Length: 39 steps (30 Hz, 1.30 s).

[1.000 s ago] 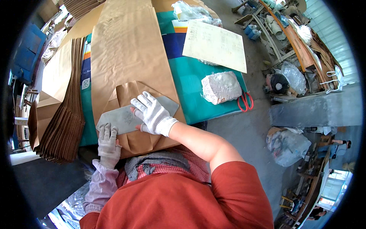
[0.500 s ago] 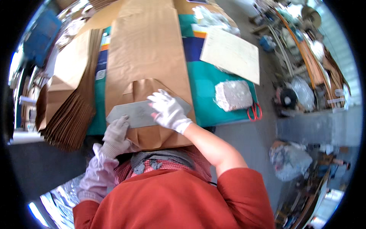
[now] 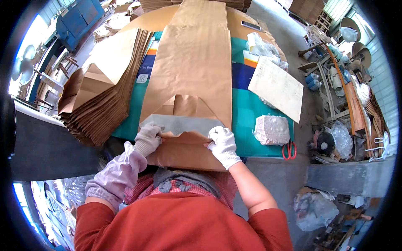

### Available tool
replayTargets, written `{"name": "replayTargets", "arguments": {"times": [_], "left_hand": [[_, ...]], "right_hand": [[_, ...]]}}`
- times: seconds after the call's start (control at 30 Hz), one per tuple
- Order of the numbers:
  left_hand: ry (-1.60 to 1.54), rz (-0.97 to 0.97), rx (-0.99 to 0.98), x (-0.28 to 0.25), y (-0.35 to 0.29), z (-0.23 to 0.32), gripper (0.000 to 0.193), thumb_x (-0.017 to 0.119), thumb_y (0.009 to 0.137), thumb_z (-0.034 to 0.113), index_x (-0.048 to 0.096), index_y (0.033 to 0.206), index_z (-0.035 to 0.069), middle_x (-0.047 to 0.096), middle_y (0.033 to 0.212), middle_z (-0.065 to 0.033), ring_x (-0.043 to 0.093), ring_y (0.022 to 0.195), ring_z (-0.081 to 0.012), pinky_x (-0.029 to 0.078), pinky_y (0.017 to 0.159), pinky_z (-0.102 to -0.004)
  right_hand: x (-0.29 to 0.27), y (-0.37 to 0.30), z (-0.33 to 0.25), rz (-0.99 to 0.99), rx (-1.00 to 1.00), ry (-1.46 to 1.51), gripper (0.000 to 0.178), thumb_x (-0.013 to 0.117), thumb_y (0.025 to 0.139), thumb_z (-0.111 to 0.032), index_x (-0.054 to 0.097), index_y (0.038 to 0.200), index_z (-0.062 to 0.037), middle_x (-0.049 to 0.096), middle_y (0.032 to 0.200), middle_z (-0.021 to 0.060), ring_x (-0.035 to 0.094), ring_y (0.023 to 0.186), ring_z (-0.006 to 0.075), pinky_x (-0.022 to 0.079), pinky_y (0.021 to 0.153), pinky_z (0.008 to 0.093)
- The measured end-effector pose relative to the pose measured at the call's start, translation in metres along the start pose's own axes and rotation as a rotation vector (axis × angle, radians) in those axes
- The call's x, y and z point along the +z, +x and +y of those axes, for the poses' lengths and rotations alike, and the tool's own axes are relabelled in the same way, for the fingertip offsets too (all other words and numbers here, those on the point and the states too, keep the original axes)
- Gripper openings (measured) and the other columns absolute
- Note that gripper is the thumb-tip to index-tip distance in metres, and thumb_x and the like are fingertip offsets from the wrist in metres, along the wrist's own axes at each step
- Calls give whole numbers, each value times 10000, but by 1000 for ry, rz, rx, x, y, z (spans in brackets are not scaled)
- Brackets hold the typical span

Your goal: The person folds flat brown paper sheets into triangular pouches using a metal straightedge to crease the folds. They repeatedly pick a sheet, fold the sides, crease with the tool, and stack the finished pouches on the left.

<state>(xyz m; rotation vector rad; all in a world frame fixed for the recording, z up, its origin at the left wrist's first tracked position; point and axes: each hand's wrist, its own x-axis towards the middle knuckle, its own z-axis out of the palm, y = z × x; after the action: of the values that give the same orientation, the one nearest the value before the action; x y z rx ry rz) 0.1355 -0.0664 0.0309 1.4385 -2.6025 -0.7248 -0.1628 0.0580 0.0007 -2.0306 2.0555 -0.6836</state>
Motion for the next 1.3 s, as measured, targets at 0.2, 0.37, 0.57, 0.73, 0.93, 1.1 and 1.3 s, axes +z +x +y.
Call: {"name": "replayTargets", "arguments": {"times": [0.2, 0.37, 0.57, 0.73, 0.93, 1.1, 1.3], "left_hand": [[194, -238, -422, -52, 50, 44, 828, 962, 676, 388, 586, 1346, 80, 609, 1364, -158, 622, 1260, -353, 527, 1034, -484], [223, 11, -289, -33, 85, 14, 1007, 984, 499, 564, 603, 1314, 111, 598, 1352, -158, 551, 1319, -350, 491, 1058, -453], [425, -248, -110, -27, 97, 20, 351, 842, 755, 504, 820, 1053, 320, 763, 1189, -80, 710, 1139, -280, 549, 973, -415], [389, 158, 600, 23, 47, -44, 640, 740, 830, 386, 617, 1386, 94, 557, 1487, -154, 458, 1426, -369, 306, 1226, -507], [249, -30, 680, -15, 34, 31, 780, 753, 820, 436, 521, 1449, 37, 491, 1507, -224, 423, 1437, -414, 290, 1235, -518], [-386, -144, 248, -30, 36, 12, 650, 722, 883, 337, 559, 1436, 37, 506, 1519, -212, 479, 1390, -406, 389, 1179, -449], [1, -152, -318, -61, 12, -28, 802, 912, 689, 462, 637, 1367, 132, 463, 1570, -157, 516, 1380, -364, 444, 1127, -433]], "right_hand": [[-2, 28, -15, -16, 162, -217, 609, 918, 676, -422, 667, 1134, -109, 634, 1250, 113, 614, 1124, 342, 524, 954, 445], [-36, 84, -44, -243, 345, -306, 926, 925, 613, -594, 568, 1283, -65, 610, 1293, 173, 645, 1165, 338, 555, 967, 428], [-24, 90, -20, -289, 144, -268, 487, 807, 764, -563, 746, 904, -101, 731, 1010, 149, 710, 969, 342, 573, 823, 484], [18, 28, -2, 29, -276, -141, 429, 716, 839, -264, 685, 1195, -25, 641, 1354, 190, 572, 1295, 358, 392, 1169, 494], [9, 39, -20, -176, -421, -134, 797, 748, 828, -493, 566, 1400, 30, 499, 1541, 236, 414, 1471, 399, 253, 1270, 506], [13, 42, -8, 82, -103, 274, 730, 839, 777, -360, 602, 1384, -33, 578, 1467, 192, 563, 1348, 349, 443, 1146, 463], [-35, 57, -26, -95, -43, -319, 743, 910, 607, -596, 684, 1082, -72, 656, 1228, 135, 609, 1179, 378, 488, 1053, 452]]}}
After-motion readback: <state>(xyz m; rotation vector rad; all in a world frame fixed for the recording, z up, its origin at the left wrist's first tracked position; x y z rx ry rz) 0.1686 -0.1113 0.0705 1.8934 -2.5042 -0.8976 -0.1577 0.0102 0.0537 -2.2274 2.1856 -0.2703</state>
